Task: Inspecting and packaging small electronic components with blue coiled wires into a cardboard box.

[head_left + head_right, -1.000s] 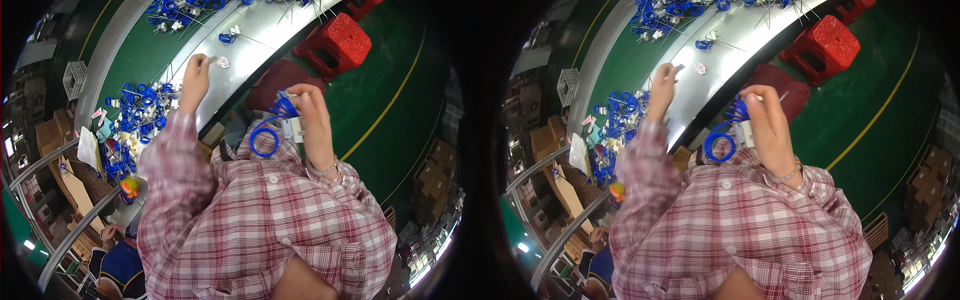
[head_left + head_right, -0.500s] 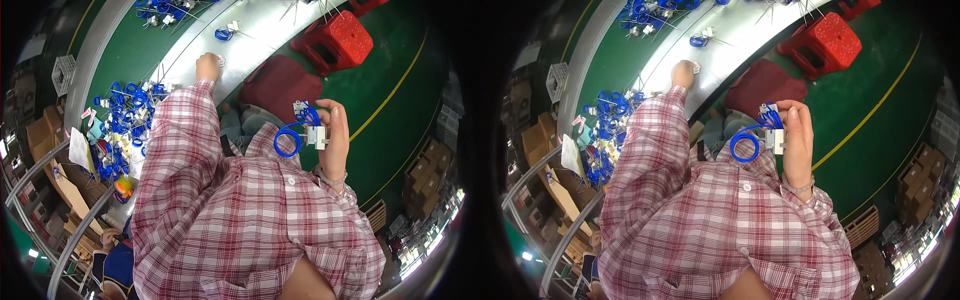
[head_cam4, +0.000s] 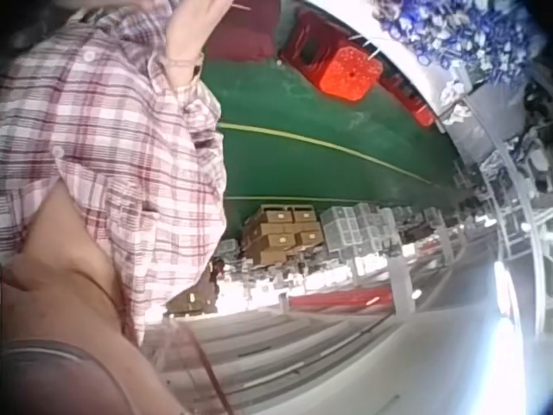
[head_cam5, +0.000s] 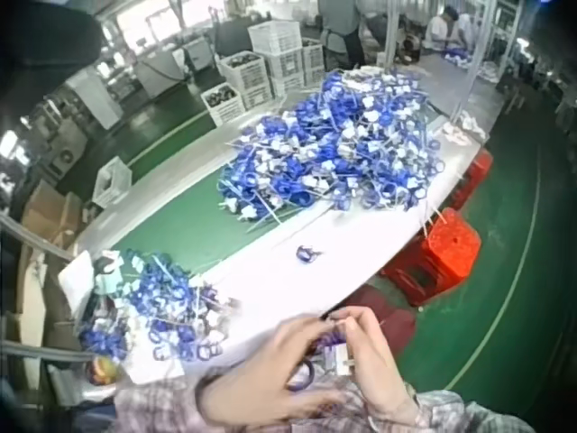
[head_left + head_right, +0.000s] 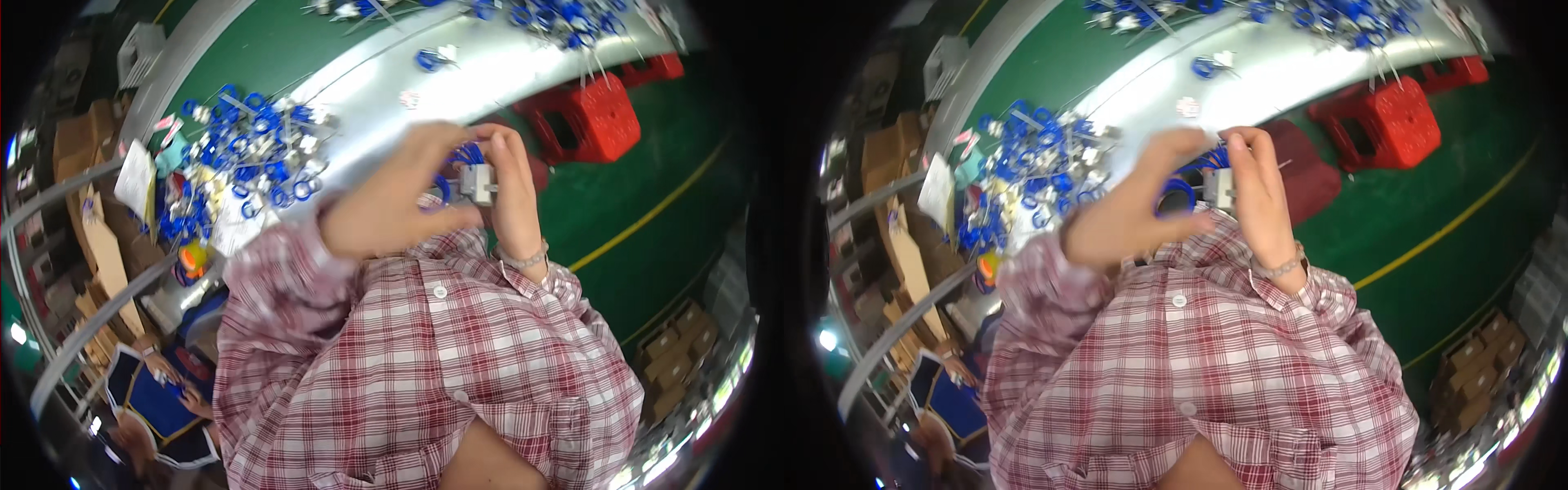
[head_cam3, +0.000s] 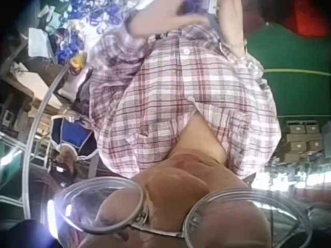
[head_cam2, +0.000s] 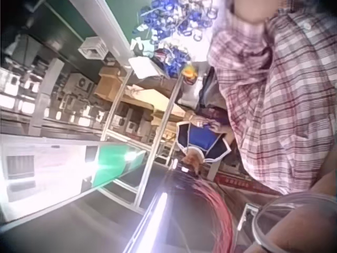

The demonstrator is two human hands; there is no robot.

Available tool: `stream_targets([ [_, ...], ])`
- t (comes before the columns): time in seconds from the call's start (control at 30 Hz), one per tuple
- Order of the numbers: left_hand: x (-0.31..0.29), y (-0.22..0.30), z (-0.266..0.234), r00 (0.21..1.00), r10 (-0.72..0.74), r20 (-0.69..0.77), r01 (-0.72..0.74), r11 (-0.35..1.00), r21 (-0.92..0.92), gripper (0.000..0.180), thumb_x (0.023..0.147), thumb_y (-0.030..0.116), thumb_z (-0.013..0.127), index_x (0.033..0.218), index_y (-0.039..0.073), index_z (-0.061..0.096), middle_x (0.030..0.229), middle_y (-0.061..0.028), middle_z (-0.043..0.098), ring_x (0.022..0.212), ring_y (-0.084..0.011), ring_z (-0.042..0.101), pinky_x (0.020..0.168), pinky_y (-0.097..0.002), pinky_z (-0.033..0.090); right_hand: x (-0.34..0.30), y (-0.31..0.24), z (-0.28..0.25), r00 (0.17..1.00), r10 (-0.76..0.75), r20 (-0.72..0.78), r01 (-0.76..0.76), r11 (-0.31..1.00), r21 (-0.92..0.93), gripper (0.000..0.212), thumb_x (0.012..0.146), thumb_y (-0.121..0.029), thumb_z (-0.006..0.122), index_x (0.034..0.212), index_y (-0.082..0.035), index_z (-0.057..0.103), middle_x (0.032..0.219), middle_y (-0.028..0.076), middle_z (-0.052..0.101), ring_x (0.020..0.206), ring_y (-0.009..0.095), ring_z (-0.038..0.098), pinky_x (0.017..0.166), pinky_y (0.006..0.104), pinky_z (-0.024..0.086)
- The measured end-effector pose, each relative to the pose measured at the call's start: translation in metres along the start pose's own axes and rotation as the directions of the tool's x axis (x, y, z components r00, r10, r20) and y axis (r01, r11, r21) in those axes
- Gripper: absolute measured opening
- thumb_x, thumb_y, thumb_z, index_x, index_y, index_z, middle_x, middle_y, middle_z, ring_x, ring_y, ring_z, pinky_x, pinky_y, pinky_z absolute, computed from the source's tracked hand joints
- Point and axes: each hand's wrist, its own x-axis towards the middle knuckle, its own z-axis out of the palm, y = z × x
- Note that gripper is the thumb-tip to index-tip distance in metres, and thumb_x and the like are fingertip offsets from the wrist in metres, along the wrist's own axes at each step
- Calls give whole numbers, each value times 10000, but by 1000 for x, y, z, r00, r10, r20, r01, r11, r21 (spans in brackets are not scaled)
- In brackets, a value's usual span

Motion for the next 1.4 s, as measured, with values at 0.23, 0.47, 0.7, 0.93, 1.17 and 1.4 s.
stream_targets([
  [0.23, -72, -9, -26, 833, 45, -551, 263, 845, 466, 465, 652, -4, 634, 1104, 18, 524, 1114, -148, 532, 1014, -303, 529, 867, -362, 438, 8, -23, 108, 959, 19, 281, -89, 968, 236, 308, 942, -218, 390, 1162, -5, 432, 851, 43, 515, 734, 113, 508, 686, 235, 420],
  [0.47, -146, -143, -95, 65, -189, -980, 549, 827, -123, 369, 715, 81, 663, 1058, -8, 559, 957, -133, 599, 945, -202, 560, 785, -308, 447, 24, -19, 119, 966, 84, 244, -221, 758, 614, 209, 876, -140, 506, 1044, -16, 495, 741, 21, 457, 609, 105, 418, 727, 271, 415],
  [0.7, -149, -194, -129, 304, -283, -910, 927, 306, 215, 579, 753, 245, 645, 1236, 13, 426, 1218, -196, 464, 1087, -349, 466, 931, -454, 361, 9, -51, 80, 898, 199, 393, -433, 559, 707, 218, 854, -105, 514, 1037, 12, 498, 517, -24, 328, 398, 80, 283, 568, 213, 360],
  [0.93, -46, 18, -42, 948, -120, -296, 2, 929, -369, 638, 736, -16, 668, 1295, 18, 363, 1286, -165, 428, 1189, -242, 441, 975, -371, 386, -6, -57, 47, 833, -107, 543, -522, 175, 835, 183, 911, -160, 448, 1029, -21, 434, 513, -61, 348, 346, 64, 261, 552, 206, 357],
  [1.17, -29, 52, -28, 864, 172, -473, -140, 985, 102, 501, 696, -76, 668, 1161, 30, 516, 1139, -133, 462, 1011, -235, 552, 840, -311, 494, -28, -64, 23, 947, -89, 307, -171, 672, 721, 338, 911, -263, 464, 1120, 2, 487, 793, 49, 559, 686, 125, 539, 651, 226, 442],
  [1.4, -26, 42, 1, 667, 699, -258, -383, 618, 687, 389, 568, 5, 726, 931, 129, 662, 1001, -85, 474, 969, -252, 519, 725, -325, 504, -47, -55, 16, 942, 0, 334, -214, 769, 602, 519, 912, -414, 474, 1289, -80, 348, 1194, 88, 471, 1090, 180, 480, 898, 352, 411],
])
